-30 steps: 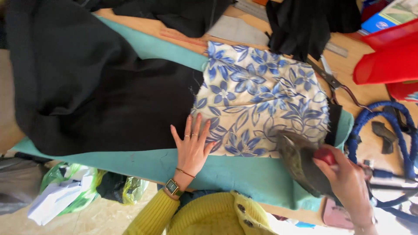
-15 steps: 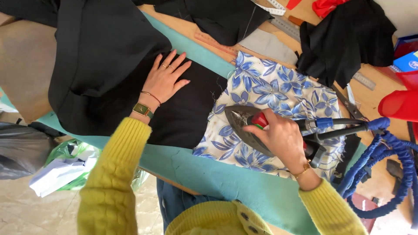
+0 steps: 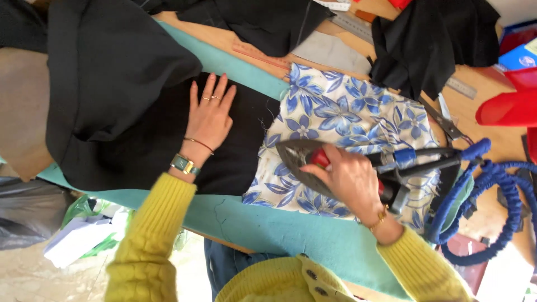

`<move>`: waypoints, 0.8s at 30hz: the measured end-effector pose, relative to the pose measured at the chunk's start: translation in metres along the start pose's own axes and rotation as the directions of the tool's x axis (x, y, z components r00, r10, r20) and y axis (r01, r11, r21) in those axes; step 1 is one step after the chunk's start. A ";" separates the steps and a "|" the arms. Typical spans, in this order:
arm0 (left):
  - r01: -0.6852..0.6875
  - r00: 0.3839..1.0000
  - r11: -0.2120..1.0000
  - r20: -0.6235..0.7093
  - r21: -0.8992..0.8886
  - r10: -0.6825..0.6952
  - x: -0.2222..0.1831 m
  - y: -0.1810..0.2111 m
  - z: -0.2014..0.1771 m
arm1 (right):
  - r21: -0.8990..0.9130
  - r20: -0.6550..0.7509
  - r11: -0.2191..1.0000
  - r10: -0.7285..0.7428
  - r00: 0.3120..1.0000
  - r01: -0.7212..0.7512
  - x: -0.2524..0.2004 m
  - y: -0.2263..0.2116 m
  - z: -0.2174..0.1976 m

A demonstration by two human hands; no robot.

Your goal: Ironing and pressing pieces of black and floral patterned fabric on a workbench.

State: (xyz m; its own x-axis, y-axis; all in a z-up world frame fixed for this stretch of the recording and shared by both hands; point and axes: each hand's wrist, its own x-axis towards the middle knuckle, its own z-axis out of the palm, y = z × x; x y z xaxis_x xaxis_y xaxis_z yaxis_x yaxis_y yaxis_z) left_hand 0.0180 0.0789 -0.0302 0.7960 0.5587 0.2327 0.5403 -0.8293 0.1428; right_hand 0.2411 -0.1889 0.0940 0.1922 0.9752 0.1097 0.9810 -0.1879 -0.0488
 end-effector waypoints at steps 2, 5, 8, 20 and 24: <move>-0.024 0.999 1.000 -0.026 -0.005 0.024 0.003 0.023 -0.005 | -0.003 -0.023 1.000 0.014 1.000 -0.014 0.010 0.001 -0.007; -0.072 0.996 0.995 -0.057 -0.068 0.069 0.016 0.057 -0.013 | 0.014 -0.073 1.000 0.009 0.997 -0.008 0.022 0.002 -0.017; -0.083 0.996 0.990 -0.033 -0.115 0.080 0.019 0.085 -0.025 | -0.002 -0.111 1.000 -0.022 0.994 0.021 0.013 0.000 -0.015; -0.119 0.988 0.982 0.080 -0.146 0.132 -0.124 0.177 -0.066 | -0.016 -0.017 0.997 0.082 0.997 -0.082 -0.033 0.002 -0.013; -0.284 0.942 0.898 0.077 -0.337 0.327 -0.158 0.216 -0.051 | -0.072 -0.095 0.997 -0.013 0.995 0.006 0.007 -0.007 -0.018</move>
State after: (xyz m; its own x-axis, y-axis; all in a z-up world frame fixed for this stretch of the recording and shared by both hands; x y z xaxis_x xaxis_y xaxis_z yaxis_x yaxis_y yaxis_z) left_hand -0.0050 -0.1887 0.0132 0.9474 0.2562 0.1918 0.1672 -0.9072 0.3860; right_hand 0.2363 -0.1824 0.1131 0.1812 0.9621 0.2037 0.9815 -0.1899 0.0237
